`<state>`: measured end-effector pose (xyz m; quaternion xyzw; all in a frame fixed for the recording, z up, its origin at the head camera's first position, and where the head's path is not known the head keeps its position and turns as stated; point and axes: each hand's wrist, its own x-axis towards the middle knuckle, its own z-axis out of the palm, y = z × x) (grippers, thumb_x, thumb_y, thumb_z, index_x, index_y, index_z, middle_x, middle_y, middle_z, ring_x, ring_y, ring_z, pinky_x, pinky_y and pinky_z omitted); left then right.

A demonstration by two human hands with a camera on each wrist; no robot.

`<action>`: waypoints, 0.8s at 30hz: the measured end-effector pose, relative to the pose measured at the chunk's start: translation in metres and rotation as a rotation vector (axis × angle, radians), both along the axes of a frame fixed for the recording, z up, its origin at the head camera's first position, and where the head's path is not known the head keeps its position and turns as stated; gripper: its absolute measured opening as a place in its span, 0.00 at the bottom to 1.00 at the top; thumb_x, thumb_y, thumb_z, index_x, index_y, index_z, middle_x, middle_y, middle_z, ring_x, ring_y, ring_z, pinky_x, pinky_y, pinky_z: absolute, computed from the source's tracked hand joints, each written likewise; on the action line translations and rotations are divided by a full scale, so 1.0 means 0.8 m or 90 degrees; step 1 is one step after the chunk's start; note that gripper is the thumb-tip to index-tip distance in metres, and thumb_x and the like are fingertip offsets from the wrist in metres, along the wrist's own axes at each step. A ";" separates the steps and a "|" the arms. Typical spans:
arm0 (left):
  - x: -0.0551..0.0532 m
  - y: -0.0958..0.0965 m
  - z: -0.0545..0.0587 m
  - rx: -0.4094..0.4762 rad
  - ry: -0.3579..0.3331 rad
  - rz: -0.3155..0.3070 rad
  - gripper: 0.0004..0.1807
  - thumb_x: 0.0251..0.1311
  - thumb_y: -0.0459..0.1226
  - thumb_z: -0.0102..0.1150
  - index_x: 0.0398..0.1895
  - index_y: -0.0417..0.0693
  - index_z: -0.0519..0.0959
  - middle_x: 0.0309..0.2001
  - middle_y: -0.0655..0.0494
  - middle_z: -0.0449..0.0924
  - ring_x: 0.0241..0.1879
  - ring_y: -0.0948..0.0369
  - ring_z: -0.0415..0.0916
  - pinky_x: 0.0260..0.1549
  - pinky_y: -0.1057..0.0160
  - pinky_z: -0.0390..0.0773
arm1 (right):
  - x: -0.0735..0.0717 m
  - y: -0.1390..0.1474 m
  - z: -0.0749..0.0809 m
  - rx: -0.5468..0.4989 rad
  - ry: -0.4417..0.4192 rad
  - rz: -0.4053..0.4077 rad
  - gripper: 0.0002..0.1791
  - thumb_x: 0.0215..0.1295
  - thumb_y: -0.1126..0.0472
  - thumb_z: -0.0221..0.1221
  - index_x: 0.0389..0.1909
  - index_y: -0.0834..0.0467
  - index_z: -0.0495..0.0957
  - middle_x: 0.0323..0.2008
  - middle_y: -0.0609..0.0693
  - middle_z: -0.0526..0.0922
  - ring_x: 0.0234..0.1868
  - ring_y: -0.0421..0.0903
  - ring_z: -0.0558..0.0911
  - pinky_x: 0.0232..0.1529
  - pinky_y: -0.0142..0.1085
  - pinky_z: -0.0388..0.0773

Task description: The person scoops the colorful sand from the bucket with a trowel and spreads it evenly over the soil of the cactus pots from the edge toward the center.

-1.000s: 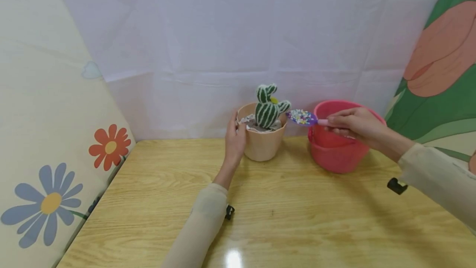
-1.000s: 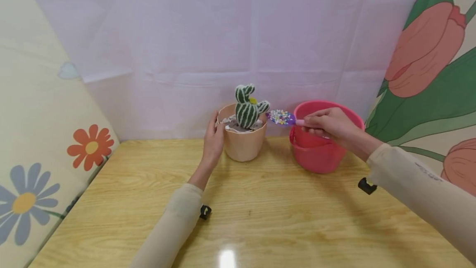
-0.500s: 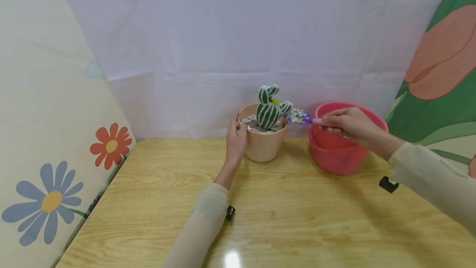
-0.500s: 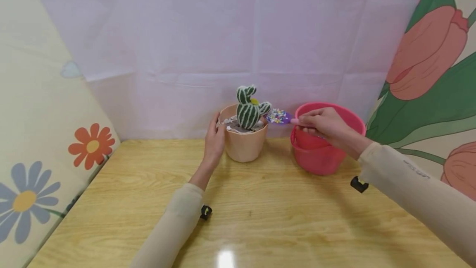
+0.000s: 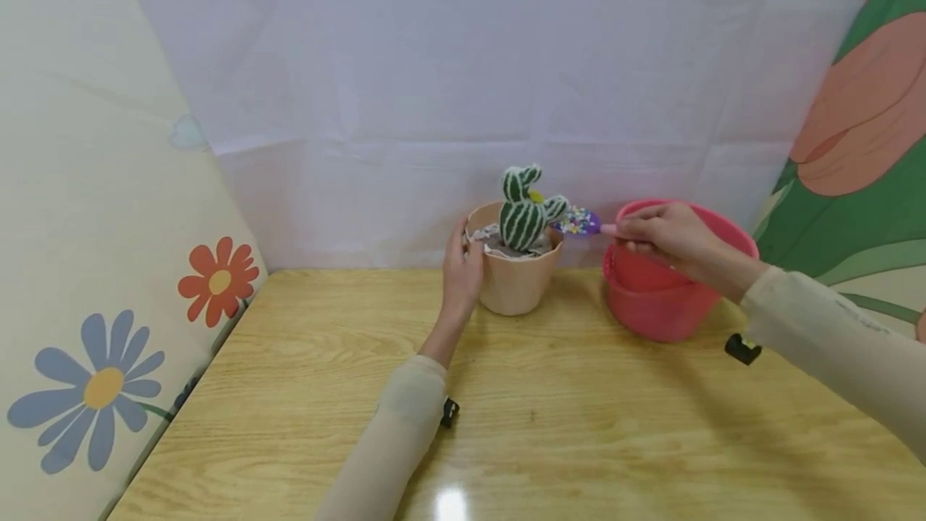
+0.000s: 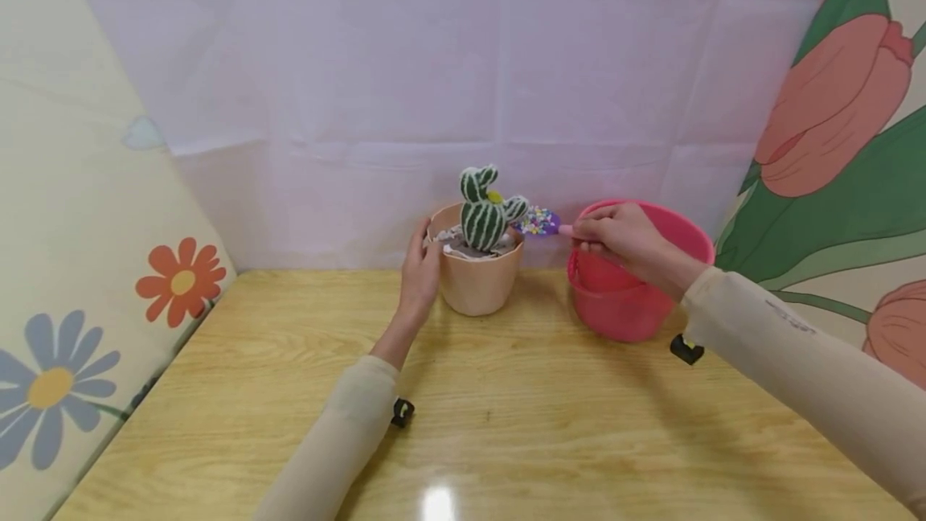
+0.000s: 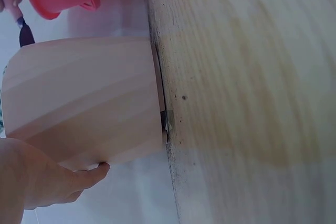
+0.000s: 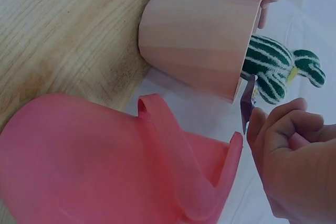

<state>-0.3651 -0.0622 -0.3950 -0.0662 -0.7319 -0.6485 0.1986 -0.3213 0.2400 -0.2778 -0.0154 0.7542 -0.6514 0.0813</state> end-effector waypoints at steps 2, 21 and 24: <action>0.000 0.000 0.001 -0.002 0.001 0.000 0.32 0.73 0.42 0.44 0.79 0.44 0.59 0.75 0.50 0.62 0.70 0.49 0.63 0.66 0.51 0.67 | -0.003 -0.003 0.002 0.009 0.007 -0.003 0.16 0.71 0.66 0.63 0.52 0.73 0.76 0.35 0.50 0.89 0.29 0.36 0.84 0.31 0.28 0.83; 0.001 -0.001 0.000 0.011 -0.002 0.009 0.31 0.73 0.38 0.43 0.78 0.44 0.60 0.75 0.50 0.62 0.65 0.49 0.67 0.61 0.51 0.72 | -0.018 -0.029 0.019 0.174 0.074 0.003 0.19 0.72 0.64 0.63 0.56 0.74 0.78 0.34 0.54 0.87 0.29 0.41 0.82 0.31 0.32 0.83; 0.001 0.001 0.000 0.013 -0.003 0.007 0.31 0.73 0.37 0.44 0.78 0.44 0.60 0.75 0.50 0.62 0.64 0.50 0.67 0.61 0.50 0.72 | -0.021 -0.029 0.015 0.182 0.084 -0.002 0.18 0.71 0.64 0.63 0.54 0.74 0.80 0.34 0.56 0.87 0.28 0.42 0.82 0.29 0.31 0.82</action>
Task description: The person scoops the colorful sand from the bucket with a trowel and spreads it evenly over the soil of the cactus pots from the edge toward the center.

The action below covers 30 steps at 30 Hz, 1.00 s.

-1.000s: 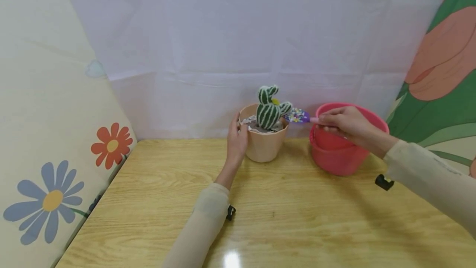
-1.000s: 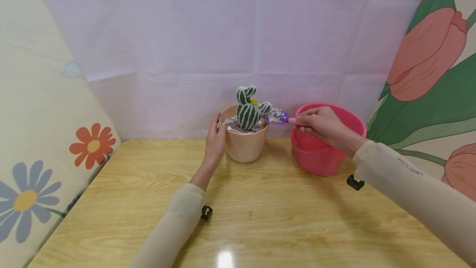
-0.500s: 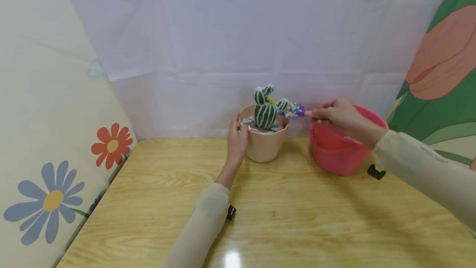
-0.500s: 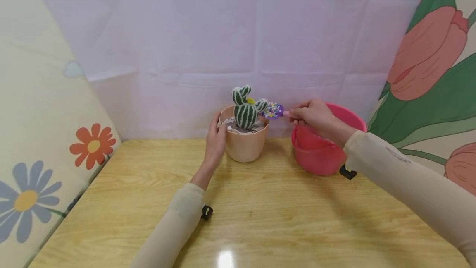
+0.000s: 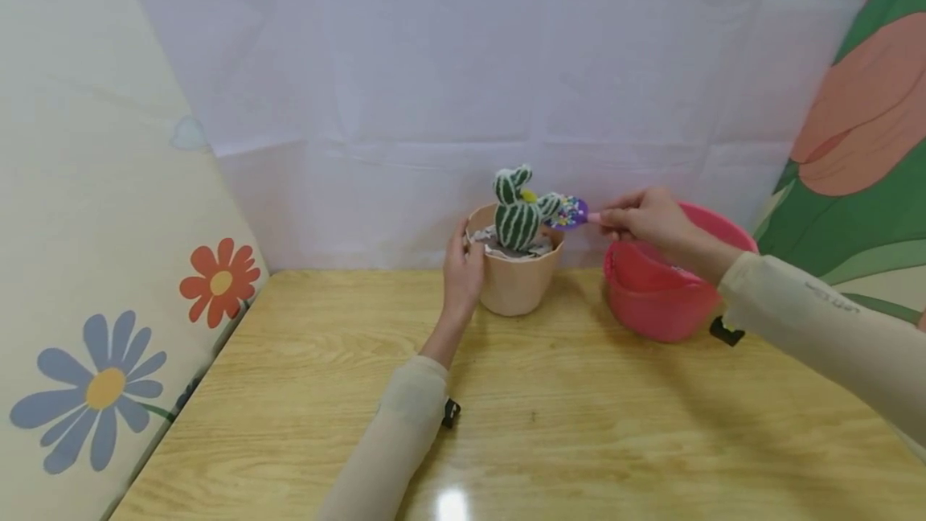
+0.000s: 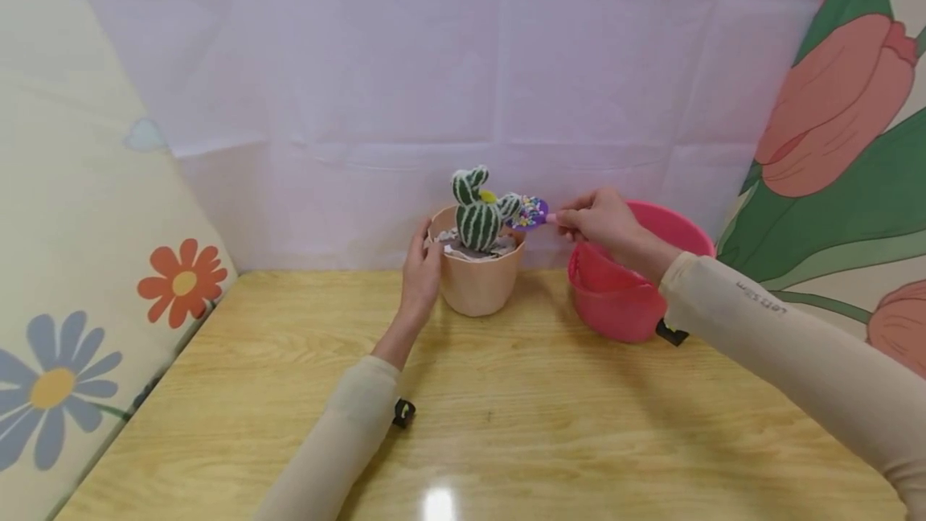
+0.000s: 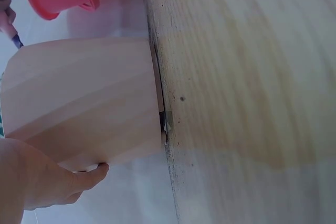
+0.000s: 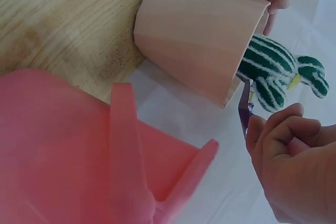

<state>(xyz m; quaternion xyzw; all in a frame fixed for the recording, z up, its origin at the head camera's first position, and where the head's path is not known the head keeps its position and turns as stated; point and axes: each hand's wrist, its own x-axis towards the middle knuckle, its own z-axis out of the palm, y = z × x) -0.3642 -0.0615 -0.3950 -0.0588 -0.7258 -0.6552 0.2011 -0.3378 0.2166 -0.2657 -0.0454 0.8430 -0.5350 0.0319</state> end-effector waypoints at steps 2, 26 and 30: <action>-0.001 0.000 -0.001 0.004 -0.001 -0.003 0.31 0.73 0.37 0.44 0.78 0.43 0.60 0.75 0.50 0.62 0.65 0.50 0.66 0.63 0.49 0.70 | -0.002 -0.002 -0.003 -0.001 0.004 -0.003 0.18 0.71 0.64 0.64 0.54 0.74 0.80 0.34 0.58 0.87 0.28 0.42 0.81 0.27 0.30 0.81; -0.005 -0.002 -0.002 0.007 0.000 -0.002 0.31 0.72 0.36 0.44 0.78 0.43 0.61 0.73 0.50 0.65 0.61 0.51 0.68 0.60 0.53 0.71 | -0.022 -0.017 -0.024 0.028 0.072 -0.005 0.21 0.69 0.59 0.66 0.53 0.73 0.81 0.37 0.60 0.87 0.29 0.43 0.82 0.29 0.30 0.81; -0.006 -0.003 -0.003 0.003 0.003 -0.001 0.31 0.72 0.36 0.44 0.78 0.43 0.61 0.70 0.45 0.67 0.53 0.52 0.69 0.52 0.54 0.73 | -0.025 -0.021 -0.028 0.045 0.089 -0.011 0.21 0.69 0.58 0.66 0.52 0.72 0.82 0.38 0.61 0.87 0.30 0.43 0.82 0.28 0.30 0.81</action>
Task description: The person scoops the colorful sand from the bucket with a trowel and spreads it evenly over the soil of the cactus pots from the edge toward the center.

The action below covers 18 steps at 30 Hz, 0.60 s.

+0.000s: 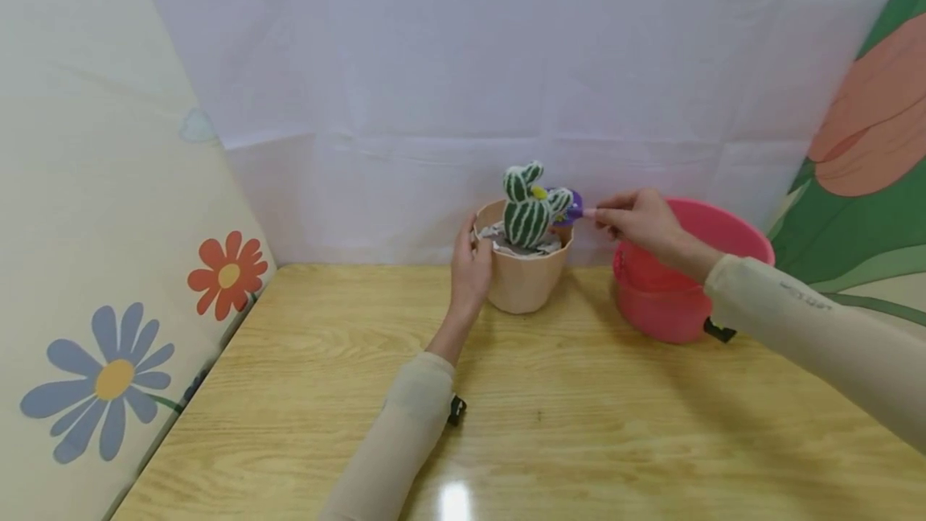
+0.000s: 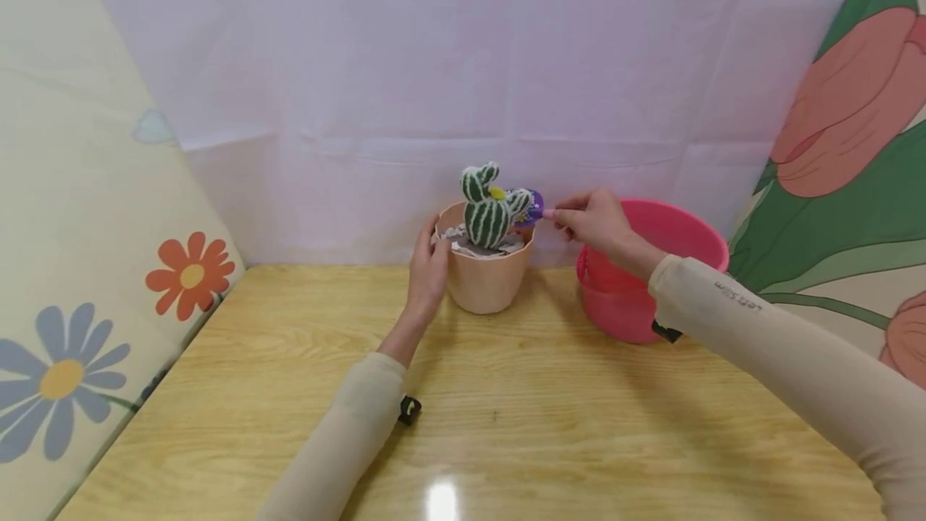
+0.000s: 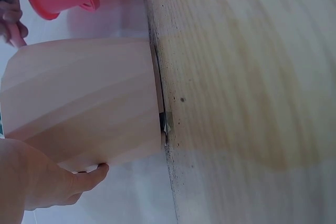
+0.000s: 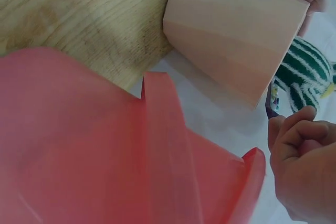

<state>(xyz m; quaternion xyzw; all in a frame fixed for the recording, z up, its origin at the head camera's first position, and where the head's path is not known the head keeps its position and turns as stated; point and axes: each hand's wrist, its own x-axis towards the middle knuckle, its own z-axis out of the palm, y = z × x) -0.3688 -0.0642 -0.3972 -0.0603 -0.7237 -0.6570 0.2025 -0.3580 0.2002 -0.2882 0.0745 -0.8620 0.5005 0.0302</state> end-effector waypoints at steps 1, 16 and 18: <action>0.000 0.000 0.000 -0.003 0.001 0.001 0.31 0.72 0.36 0.44 0.78 0.43 0.61 0.70 0.45 0.68 0.52 0.53 0.69 0.50 0.55 0.73 | 0.000 0.000 -0.001 0.006 0.006 -0.002 0.21 0.69 0.57 0.66 0.52 0.71 0.83 0.38 0.60 0.87 0.29 0.42 0.81 0.28 0.30 0.81; 0.000 0.004 -0.001 -0.008 0.014 0.003 0.31 0.71 0.36 0.44 0.77 0.41 0.62 0.71 0.45 0.66 0.57 0.49 0.70 0.55 0.53 0.73 | -0.002 -0.003 -0.009 0.087 0.102 0.001 0.18 0.69 0.55 0.66 0.46 0.68 0.86 0.25 0.52 0.84 0.26 0.44 0.80 0.26 0.33 0.80; 0.001 0.005 -0.001 -0.006 0.012 0.001 0.32 0.71 0.37 0.44 0.77 0.41 0.61 0.72 0.46 0.66 0.61 0.48 0.69 0.59 0.51 0.72 | -0.002 -0.002 -0.009 0.096 0.113 0.000 0.17 0.69 0.55 0.66 0.46 0.68 0.86 0.24 0.52 0.83 0.25 0.45 0.80 0.25 0.33 0.78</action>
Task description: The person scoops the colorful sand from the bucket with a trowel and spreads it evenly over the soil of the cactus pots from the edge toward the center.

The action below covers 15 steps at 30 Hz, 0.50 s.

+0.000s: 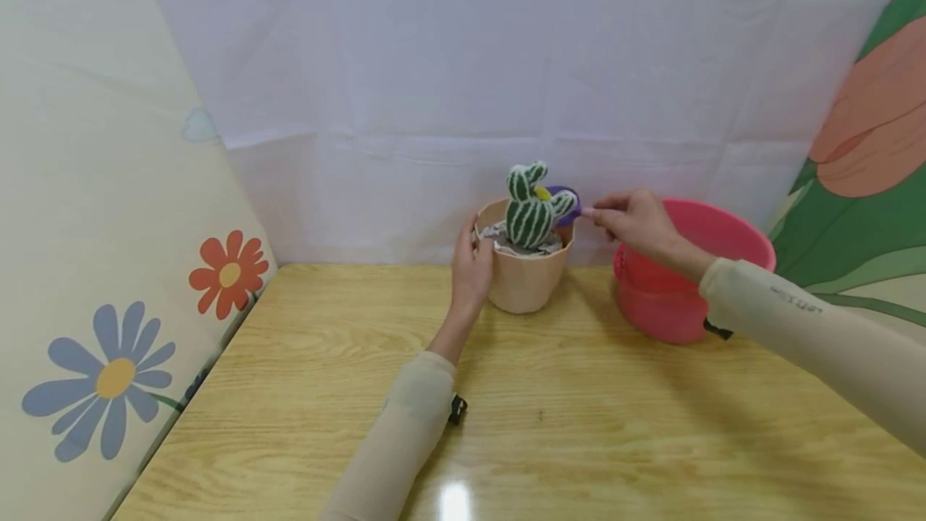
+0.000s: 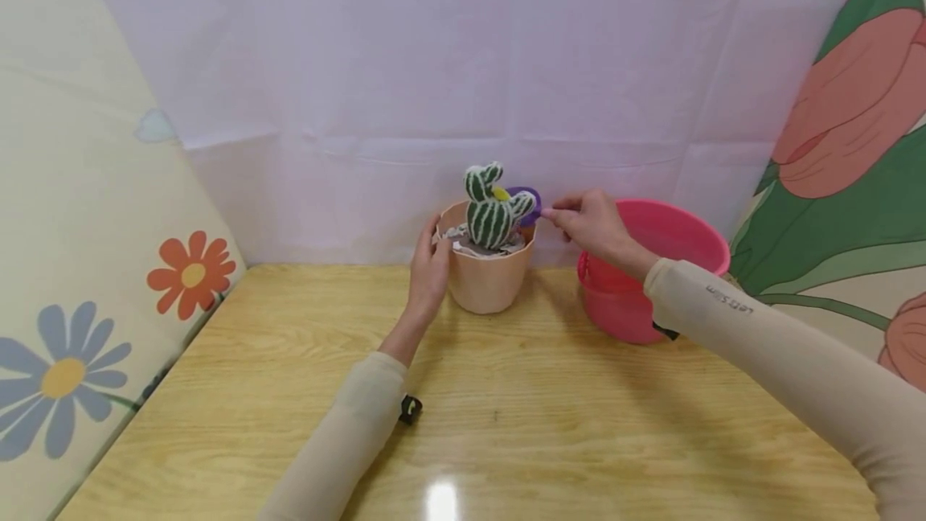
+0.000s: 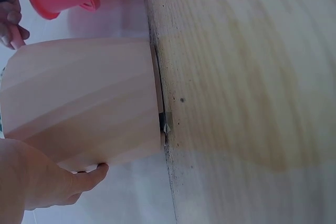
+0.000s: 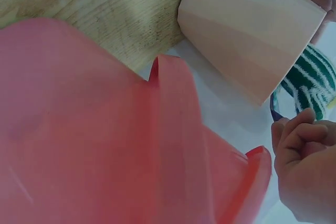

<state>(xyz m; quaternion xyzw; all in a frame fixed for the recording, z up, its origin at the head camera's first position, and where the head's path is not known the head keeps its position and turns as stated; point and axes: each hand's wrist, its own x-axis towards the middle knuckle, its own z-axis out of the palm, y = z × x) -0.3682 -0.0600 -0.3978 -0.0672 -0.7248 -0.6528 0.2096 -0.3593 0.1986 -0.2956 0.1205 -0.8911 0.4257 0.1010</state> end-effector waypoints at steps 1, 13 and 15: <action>0.000 0.000 0.000 -0.001 -0.001 0.000 0.32 0.71 0.38 0.44 0.77 0.41 0.61 0.72 0.47 0.65 0.63 0.48 0.68 0.61 0.51 0.72 | 0.000 0.000 0.000 0.004 0.006 -0.004 0.17 0.70 0.55 0.66 0.45 0.67 0.86 0.24 0.52 0.83 0.25 0.45 0.80 0.24 0.33 0.78; 0.000 0.002 0.003 -0.011 -0.012 0.007 0.32 0.71 0.39 0.44 0.77 0.42 0.61 0.72 0.46 0.66 0.59 0.53 0.69 0.58 0.53 0.73 | 0.004 0.011 0.003 0.042 0.101 -0.011 0.14 0.71 0.56 0.65 0.45 0.65 0.87 0.23 0.52 0.83 0.24 0.47 0.80 0.21 0.31 0.75; -0.001 0.002 0.001 -0.010 -0.014 0.006 0.31 0.71 0.38 0.44 0.77 0.42 0.61 0.72 0.45 0.66 0.58 0.53 0.69 0.58 0.52 0.73 | 0.005 0.015 0.002 0.045 0.113 -0.010 0.14 0.71 0.57 0.65 0.45 0.65 0.87 0.23 0.53 0.83 0.24 0.48 0.80 0.22 0.31 0.75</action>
